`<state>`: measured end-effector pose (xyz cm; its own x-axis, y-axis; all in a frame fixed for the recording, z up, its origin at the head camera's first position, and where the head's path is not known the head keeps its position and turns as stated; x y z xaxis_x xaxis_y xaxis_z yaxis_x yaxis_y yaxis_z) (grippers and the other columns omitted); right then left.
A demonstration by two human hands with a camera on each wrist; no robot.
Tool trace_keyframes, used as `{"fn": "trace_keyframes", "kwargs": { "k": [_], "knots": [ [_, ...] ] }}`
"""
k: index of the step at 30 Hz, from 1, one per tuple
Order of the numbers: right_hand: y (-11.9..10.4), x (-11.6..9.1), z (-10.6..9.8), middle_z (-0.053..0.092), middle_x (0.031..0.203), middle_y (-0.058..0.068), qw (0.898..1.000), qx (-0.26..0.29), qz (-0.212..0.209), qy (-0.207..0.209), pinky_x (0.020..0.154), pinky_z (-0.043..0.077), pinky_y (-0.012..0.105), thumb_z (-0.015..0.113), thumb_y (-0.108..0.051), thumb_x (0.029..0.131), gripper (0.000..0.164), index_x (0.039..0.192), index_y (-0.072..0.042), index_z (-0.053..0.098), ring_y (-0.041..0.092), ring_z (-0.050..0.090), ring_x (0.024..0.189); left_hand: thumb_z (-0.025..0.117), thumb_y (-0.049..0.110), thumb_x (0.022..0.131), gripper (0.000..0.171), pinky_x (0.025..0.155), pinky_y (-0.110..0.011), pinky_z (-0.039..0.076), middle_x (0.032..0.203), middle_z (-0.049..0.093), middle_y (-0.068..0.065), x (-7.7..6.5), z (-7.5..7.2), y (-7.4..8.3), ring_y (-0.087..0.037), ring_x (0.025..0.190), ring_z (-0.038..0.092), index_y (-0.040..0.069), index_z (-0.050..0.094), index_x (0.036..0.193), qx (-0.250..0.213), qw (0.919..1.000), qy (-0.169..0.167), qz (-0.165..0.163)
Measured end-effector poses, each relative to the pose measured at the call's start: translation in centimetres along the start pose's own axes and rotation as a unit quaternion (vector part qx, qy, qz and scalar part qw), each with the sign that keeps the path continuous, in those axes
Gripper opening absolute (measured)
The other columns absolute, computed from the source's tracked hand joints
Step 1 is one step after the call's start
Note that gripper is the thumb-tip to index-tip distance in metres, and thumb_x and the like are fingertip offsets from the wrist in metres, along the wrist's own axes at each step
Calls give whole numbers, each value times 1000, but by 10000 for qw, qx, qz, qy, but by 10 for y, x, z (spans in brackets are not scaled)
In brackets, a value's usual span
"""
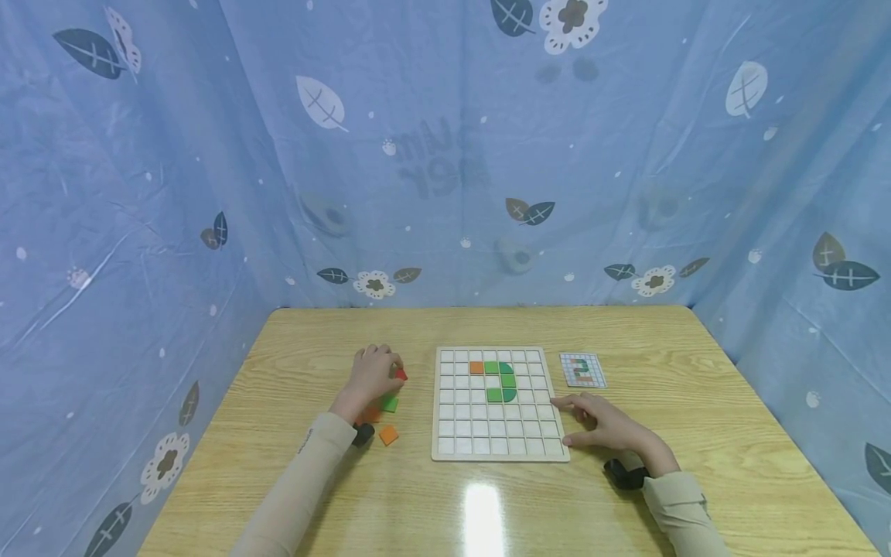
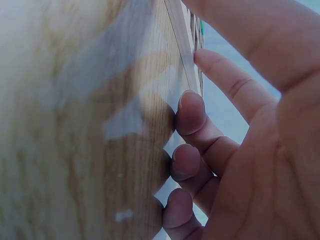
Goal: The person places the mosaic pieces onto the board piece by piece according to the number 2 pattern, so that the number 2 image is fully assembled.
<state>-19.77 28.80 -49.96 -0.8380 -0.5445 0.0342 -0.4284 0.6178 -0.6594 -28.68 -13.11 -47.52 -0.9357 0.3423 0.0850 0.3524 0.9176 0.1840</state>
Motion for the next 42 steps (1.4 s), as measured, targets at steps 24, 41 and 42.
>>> {"fn": "trace_keyframes", "kwargs": {
  "k": [24,41,42],
  "knots": [
    [0,0,-1,50,88,2,9999,2,-133,22,63,35,24,73,-34,77,63,129,-7,52,11,40,79,72,32,77,23,102,-58,27,102,56,-2,7,3,4,-27,102,46,20,69,97,-4,9998,-133,138],
    [1,1,1,51,90,2,9996,-40,-288,55,64,35,22,73,-31,78,62,130,-5,51,11,40,79,76,37,73,23,104,-54,28,96,57,1,10,4,10,-23,98,50,19,71,86,132,9990,117,411],
    [1,1,1,51,91,2,9996,-40,-290,50,64,35,22,73,-31,78,62,130,-5,51,11,41,79,76,38,73,24,103,-54,29,97,58,2,10,4,12,-23,98,50,19,71,86,143,9988,137,440]
  ]
}}
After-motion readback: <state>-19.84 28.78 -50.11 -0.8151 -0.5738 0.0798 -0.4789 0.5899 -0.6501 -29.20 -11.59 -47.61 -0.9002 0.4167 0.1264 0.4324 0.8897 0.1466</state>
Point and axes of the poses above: each hand's wrist, its own x-axis towards the middle knuckle, its own z-axis out of the palm, y = z × x, the point moved 2 cm from there along x, towards the middle knuckle
